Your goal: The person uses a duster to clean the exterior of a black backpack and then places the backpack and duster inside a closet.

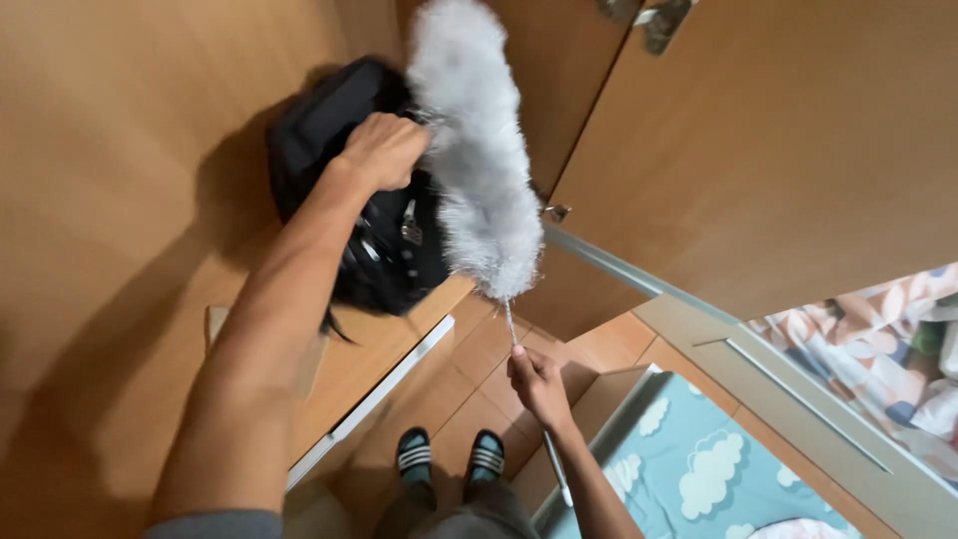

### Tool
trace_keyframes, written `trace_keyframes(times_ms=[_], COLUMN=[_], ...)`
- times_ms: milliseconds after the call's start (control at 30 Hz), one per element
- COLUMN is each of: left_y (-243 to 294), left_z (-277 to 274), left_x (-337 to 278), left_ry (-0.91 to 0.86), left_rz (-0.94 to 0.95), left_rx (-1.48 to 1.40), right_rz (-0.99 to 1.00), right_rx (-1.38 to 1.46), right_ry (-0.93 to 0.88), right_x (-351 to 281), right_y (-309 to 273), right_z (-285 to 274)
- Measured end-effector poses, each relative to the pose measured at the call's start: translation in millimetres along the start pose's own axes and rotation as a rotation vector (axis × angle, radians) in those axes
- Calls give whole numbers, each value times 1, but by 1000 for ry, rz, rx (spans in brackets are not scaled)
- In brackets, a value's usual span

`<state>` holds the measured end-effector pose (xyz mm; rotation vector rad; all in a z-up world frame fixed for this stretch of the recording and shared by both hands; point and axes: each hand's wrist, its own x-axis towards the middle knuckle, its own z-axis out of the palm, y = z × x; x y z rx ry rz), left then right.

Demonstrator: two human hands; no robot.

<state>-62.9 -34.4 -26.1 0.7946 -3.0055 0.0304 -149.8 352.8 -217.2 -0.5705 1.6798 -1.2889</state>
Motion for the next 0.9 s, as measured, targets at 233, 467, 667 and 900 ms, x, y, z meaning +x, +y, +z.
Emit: trace_keyframes(times_ms=[233, 467, 667, 900], left_y=[-3, -7, -11, 34], left_z=[19, 97, 135, 76], left_x=[-59, -58, -73, -84], left_ry=[51, 254, 463, -160], left_rz=[53, -160, 26, -129], left_rx=[13, -315, -76, 62], right_rz=[-55, -381, -248, -214], right_rx=[-106, -511, -674, -733], right_ry=[-46, 66, 155, 301], right_x=[14, 26, 47, 33], right_y=[91, -44, -90, -30], right_z=[12, 28, 5, -58])
